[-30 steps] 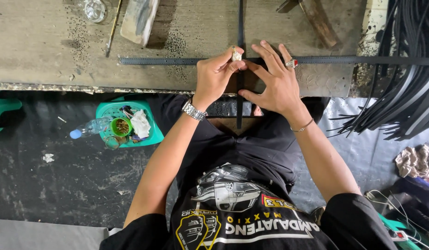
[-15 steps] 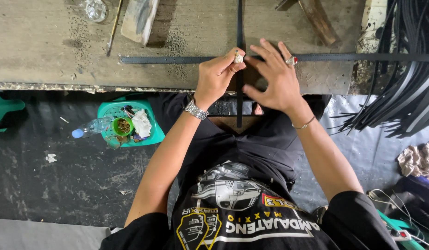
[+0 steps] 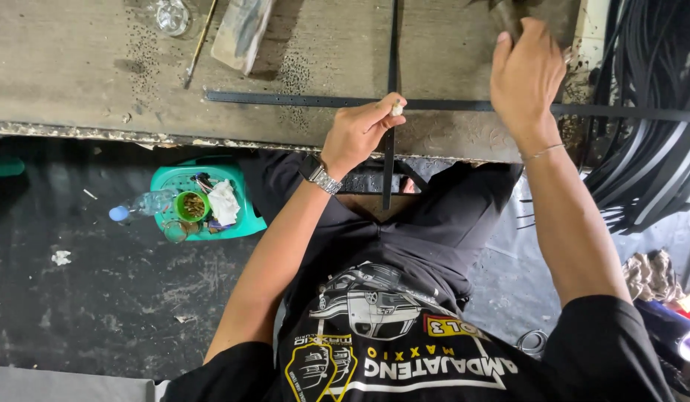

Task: Applying adhesive to leather straps and securing them using a hammer on a workbench.

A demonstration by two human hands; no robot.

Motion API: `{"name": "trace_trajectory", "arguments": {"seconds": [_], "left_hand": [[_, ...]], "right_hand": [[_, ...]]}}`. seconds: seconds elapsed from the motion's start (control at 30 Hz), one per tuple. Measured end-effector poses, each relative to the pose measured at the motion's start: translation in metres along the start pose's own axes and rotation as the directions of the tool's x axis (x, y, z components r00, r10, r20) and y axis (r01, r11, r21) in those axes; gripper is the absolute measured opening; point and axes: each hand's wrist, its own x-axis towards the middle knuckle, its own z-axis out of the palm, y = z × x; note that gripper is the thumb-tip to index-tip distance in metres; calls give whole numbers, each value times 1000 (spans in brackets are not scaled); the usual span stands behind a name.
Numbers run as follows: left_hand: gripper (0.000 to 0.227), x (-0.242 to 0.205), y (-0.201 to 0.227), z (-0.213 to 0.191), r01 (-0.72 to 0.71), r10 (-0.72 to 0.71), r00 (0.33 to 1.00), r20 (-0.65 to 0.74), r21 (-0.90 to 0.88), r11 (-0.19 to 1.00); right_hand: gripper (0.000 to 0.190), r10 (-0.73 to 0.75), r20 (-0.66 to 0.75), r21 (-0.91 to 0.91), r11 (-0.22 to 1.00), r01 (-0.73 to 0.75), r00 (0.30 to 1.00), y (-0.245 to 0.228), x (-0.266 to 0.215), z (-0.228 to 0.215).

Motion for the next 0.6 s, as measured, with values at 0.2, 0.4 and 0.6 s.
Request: {"name": "trace_trajectory", "arguments": {"seconds": [0.2,0.4,0.6], "left_hand": [[50,-10,-15,9,-33,33,999,3,63,997],[36,-19,-20,27,18,-20,988,-155,-11,1000],[25,-6,-10,17,-5,3,988,-155,-12,1000]], "right_hand": [[38,-93,77,549,835,35,993,-50,-43,-85],[34,-184,-56,483,855,188,981,-80,-90,-97],[29,-185,-40,508,842,179,982,-87,-98,-118]]}}
